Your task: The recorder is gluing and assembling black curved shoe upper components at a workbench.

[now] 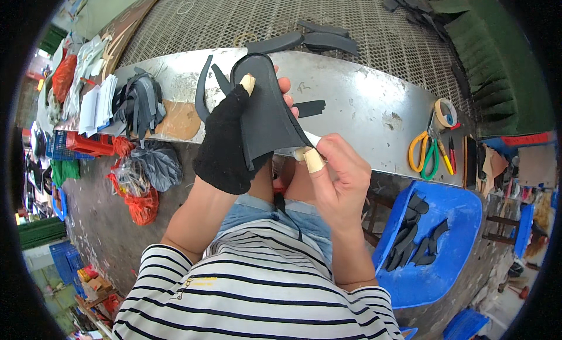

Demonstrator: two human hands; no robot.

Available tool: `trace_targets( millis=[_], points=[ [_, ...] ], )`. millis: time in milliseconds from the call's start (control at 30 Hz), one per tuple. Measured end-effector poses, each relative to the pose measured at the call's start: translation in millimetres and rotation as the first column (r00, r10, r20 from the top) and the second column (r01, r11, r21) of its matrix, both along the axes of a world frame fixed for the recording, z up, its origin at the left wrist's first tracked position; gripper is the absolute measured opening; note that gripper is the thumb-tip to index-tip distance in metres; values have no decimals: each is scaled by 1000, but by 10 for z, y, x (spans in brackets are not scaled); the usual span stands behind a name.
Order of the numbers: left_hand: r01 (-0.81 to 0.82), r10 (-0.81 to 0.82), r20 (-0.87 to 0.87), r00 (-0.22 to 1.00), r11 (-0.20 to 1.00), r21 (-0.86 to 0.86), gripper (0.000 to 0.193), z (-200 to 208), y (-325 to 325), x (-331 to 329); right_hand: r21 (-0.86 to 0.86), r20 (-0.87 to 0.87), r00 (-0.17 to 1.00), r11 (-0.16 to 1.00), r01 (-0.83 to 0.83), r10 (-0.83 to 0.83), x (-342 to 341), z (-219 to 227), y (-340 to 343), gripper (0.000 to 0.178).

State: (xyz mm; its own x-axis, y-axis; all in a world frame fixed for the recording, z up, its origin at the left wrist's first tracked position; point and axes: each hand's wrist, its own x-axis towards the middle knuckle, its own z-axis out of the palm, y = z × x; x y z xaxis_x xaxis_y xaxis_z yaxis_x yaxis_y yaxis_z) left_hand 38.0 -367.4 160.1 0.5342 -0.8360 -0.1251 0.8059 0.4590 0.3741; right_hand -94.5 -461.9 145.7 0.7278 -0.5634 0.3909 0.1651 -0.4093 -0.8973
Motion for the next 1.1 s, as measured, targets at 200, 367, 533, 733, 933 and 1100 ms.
trace_targets(
  millis=[200,367,533,733,933,1100],
  points=[
    [-87,81,68,994,993,84,40,80,-61,-61,-40,-15,1000,999,-3,2,-30,79,-29,8],
    [-176,153,277,949,983,59,34,175,-99,-78,542,-17,980,826,-157,197,-39,125,-177,30],
    [-236,180,358,916,964,120,32,146,-101,-87,652,-134,899,720,-236,416,144,143,-252,23],
    [-339,298,431,852,940,21,34,177,-108,-71,-35,6,998,997,62,-62,213,-108,-8,18],
    [-193,124,316,941,961,199,34,-34,-100,126,201,-73,962,949,-243,262,-68,-236,-407,16],
    [215,-249,120,961,947,237,43,-237,-189,80,205,67,996,976,-73,60,318,19,-308,106]
  ],
)
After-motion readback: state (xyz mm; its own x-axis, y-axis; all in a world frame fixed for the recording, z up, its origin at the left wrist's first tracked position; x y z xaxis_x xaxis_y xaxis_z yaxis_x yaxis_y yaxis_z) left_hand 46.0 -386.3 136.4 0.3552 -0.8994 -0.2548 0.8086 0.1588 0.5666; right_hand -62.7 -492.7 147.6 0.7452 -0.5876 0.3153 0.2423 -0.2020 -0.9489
